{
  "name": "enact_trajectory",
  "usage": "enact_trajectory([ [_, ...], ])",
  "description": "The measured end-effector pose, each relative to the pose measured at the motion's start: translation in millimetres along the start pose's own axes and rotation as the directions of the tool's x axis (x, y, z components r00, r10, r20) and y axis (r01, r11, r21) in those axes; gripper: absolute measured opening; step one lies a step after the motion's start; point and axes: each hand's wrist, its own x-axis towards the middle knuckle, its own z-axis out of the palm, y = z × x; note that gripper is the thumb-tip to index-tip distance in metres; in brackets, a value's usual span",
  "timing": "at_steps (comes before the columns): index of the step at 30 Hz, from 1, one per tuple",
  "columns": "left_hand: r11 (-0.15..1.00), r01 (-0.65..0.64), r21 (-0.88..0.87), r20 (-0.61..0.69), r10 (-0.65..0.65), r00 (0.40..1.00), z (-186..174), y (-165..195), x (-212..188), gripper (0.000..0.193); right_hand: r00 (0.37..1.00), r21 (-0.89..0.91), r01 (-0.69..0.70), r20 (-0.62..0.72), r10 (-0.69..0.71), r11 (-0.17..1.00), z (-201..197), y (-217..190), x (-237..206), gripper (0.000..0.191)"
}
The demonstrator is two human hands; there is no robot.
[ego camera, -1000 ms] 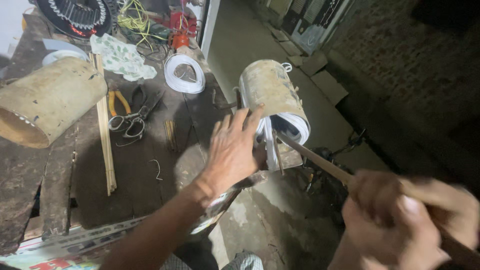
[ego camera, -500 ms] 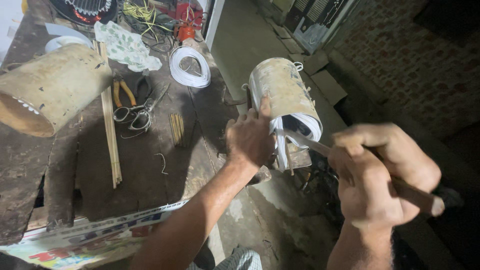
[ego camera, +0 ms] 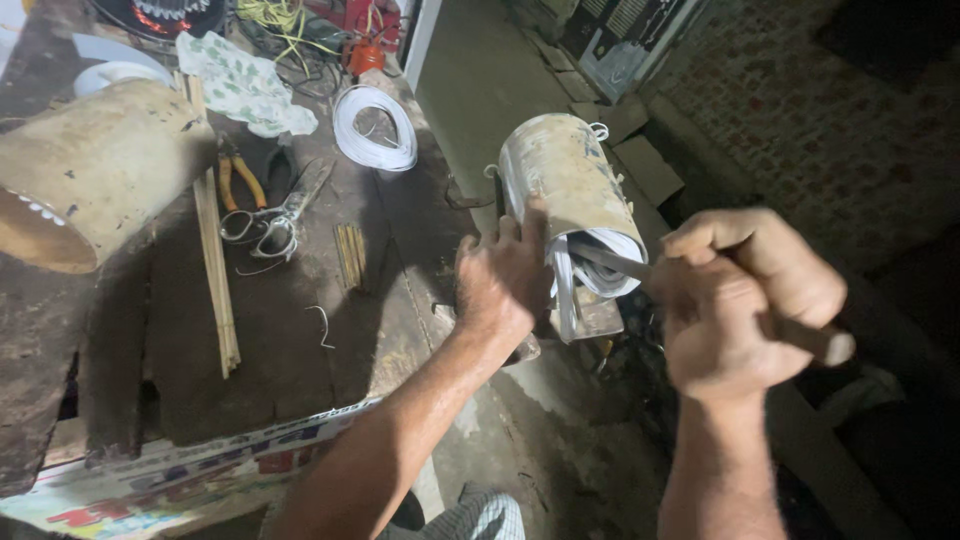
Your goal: The person winds white wire around a cylindrical form, using a wooden stick to press and align the coils. The person repeatedly adjusts the wire and rotates the cylinder to maintain even spacing.
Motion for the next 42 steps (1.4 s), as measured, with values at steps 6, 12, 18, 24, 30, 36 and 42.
enact_trajectory([
  [6,0.992,0.012,-0.129,0.097,0.000,0.995,4,-5,-4,0.086,1.000,-0.139,-0.027,-0.016,0.025,0.990,6,21,-47,0.012],
  [12,1.000,-0.018,0.008,-0.045,0.019,0.999,26,-4,-16,0.088,0.955,0.275,-0.256,-0.079,0.287,0.927,-5,21,-76,0.015],
  [18,1.000,-0.019,-0.016,-0.126,0.017,0.992,22,-1,-3,0.073,0.936,-0.044,-0.167,-0.321,0.145,0.985,-4,3,-69,0.019],
  [24,0.976,0.046,-0.212,0.016,-0.044,0.999,2,3,9,0.081,0.944,0.109,-0.173,-0.264,0.196,0.979,-17,-12,-44,0.018],
  [30,0.996,0.022,-0.087,0.067,-0.016,0.998,-9,0,5,0.084,0.967,0.277,-0.225,-0.056,0.250,0.934,-21,-35,-21,0.022],
  [36,0.994,0.003,-0.112,0.075,0.005,0.997,-6,-3,3,0.082,0.968,0.171,-0.250,0.008,0.252,0.953,-18,-37,-3,0.029],
  [42,0.996,0.016,-0.092,0.133,-0.004,0.991,0,-5,1,0.071,0.992,-0.230,-0.045,0.108,0.071,0.972,6,-25,8,0.017],
])
